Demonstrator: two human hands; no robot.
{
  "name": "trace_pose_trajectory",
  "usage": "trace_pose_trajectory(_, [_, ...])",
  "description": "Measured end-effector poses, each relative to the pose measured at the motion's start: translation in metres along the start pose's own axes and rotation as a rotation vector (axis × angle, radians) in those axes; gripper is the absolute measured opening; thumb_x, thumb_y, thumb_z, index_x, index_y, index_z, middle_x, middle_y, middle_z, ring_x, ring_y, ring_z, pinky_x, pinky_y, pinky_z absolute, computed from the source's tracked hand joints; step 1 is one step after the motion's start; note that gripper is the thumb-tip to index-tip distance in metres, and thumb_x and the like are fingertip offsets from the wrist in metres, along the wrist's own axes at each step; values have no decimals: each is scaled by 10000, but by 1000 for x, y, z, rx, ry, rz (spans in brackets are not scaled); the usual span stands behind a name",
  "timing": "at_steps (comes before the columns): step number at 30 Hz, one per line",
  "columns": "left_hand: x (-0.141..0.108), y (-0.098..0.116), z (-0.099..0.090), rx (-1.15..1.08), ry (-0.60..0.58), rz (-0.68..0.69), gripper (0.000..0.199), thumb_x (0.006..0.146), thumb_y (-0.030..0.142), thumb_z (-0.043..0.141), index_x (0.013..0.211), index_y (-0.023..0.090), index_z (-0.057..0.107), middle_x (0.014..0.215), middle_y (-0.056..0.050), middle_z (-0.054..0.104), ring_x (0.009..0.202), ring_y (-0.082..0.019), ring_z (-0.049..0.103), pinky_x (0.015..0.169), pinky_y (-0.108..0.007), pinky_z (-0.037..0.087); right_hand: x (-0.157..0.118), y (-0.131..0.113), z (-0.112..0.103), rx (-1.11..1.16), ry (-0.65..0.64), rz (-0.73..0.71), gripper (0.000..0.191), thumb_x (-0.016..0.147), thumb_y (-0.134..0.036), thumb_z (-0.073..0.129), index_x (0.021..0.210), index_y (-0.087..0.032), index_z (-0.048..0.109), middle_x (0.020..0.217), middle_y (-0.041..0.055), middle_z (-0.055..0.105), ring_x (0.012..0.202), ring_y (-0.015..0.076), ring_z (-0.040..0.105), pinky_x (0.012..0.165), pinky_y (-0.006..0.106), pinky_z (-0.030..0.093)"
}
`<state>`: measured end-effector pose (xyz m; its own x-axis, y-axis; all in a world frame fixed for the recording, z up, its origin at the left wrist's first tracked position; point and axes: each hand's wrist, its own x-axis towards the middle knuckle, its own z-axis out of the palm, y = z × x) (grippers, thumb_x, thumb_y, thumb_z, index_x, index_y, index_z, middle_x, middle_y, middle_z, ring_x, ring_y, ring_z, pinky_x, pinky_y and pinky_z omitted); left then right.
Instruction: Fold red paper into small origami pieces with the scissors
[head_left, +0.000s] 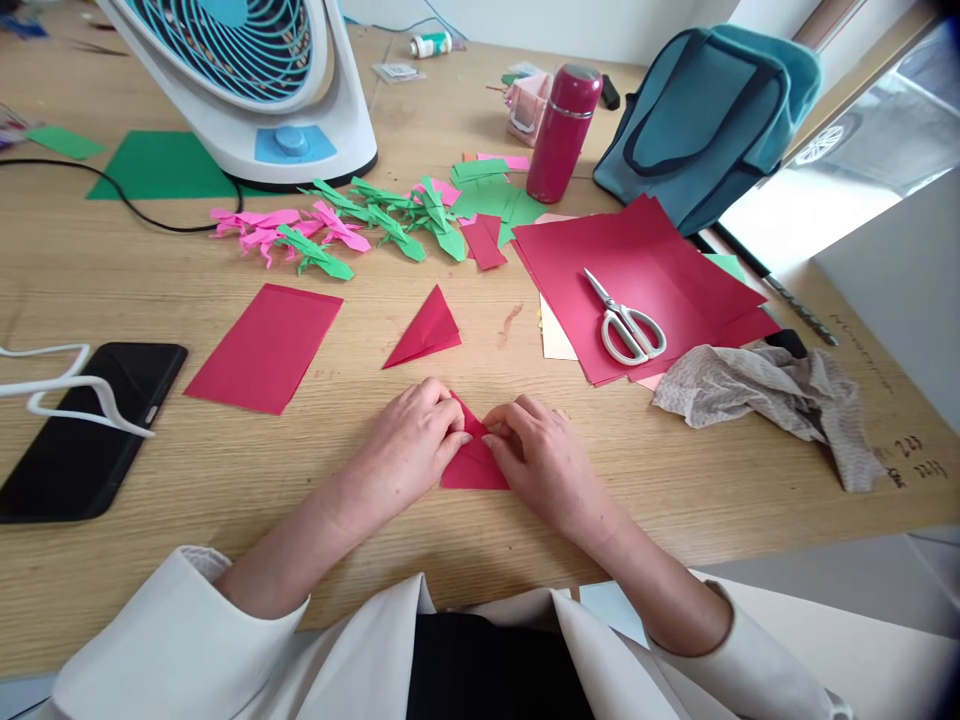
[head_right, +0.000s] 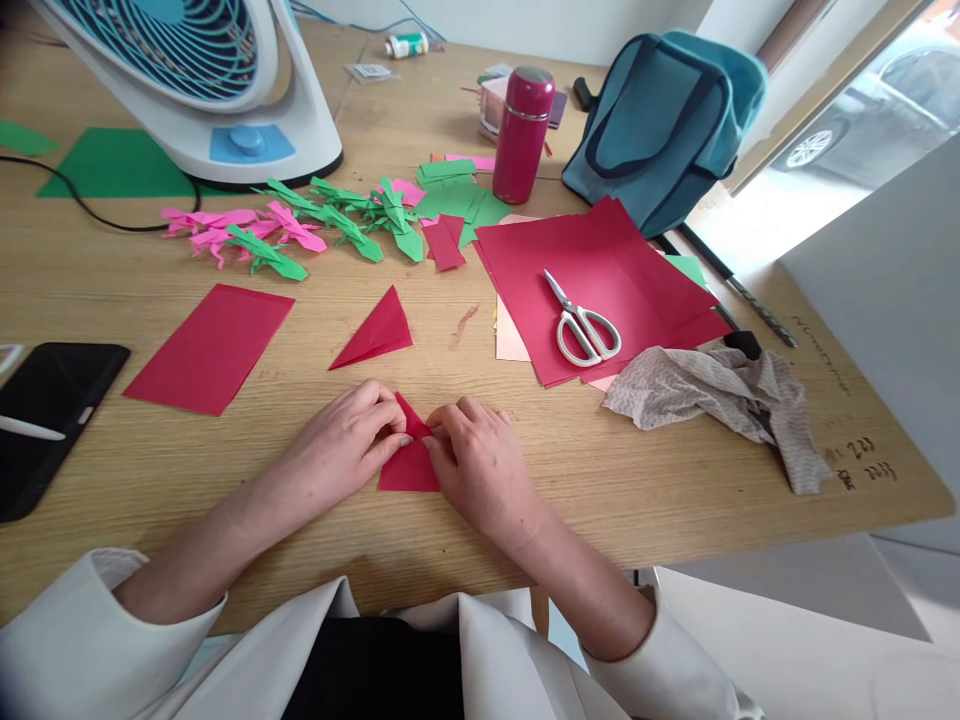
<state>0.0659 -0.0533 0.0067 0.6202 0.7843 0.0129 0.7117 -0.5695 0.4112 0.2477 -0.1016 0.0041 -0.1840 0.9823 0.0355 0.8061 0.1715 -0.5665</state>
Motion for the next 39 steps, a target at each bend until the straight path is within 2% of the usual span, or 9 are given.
trace_pose_trajectory(3, [0, 0, 0, -18, 0, 4, 100, 879, 176, 575, 781, 185, 555, 915, -49, 553, 899, -216, 561, 837, -386, 486, 5, -1, 2, -33, -3, 11, 15, 896, -209, 601, 881, -208, 606, 861, 14, 625, 795, 168, 583, 742, 304, 359])
trace_pose_trajectory(5, [-1, -1, 0, -48, 6, 6, 112, 879, 182, 570, 768, 188, 559, 912, -43, 554, 897, -211, 561, 840, -383, 483, 8, -2, 3, -59, -3, 26, 61, 901, -224, 599, 843, -205, 600, 843, 10, 622, 769, 161, 575, 728, 302, 349])
trace_pose_trajectory(10, [-3, -10, -5, -211, -21, 3, 179, 891, 217, 535, 719, 192, 579, 926, -29, 547, 882, -178, 568, 828, -346, 482, 10, -3, 4, -86, -2, 44, 85, 905, -225, 587, 825, -201, 598, 837, 18, 625, 757, 160, 572, 708, 298, 339])
trace_pose_trajectory(16, [-4, -15, -8, -287, -56, -19, 152, 845, 245, 616, 708, 196, 572, 958, -12, 544, 902, -174, 572, 838, -336, 472, 10, -1, 5, -93, 4, 39, 101, 905, -232, 583, 809, -201, 592, 828, 13, 620, 738, 155, 563, 689, 297, 338])
trace_pose_trajectory(27, [-4, -13, -5, -252, -38, -21, 158, 841, 207, 575, 683, 199, 567, 929, -20, 538, 859, -172, 566, 790, -333, 487, 9, -3, 8, -128, 39, 27, 105, 901, -239, 589, 804, -202, 576, 823, 22, 624, 755, 165, 572, 694, 304, 345])
trace_pose_trajectory(39, [-1, -9, -3, -128, -52, -4, 156, 852, 160, 531, 700, 193, 535, 931, -45, 504, 888, -204, 561, 831, -379, 487, 10, -4, 8, -149, 44, 30, 120, 899, -239, 576, 785, -204, 558, 825, 35, 631, 747, 175, 573, 680, 304, 340])
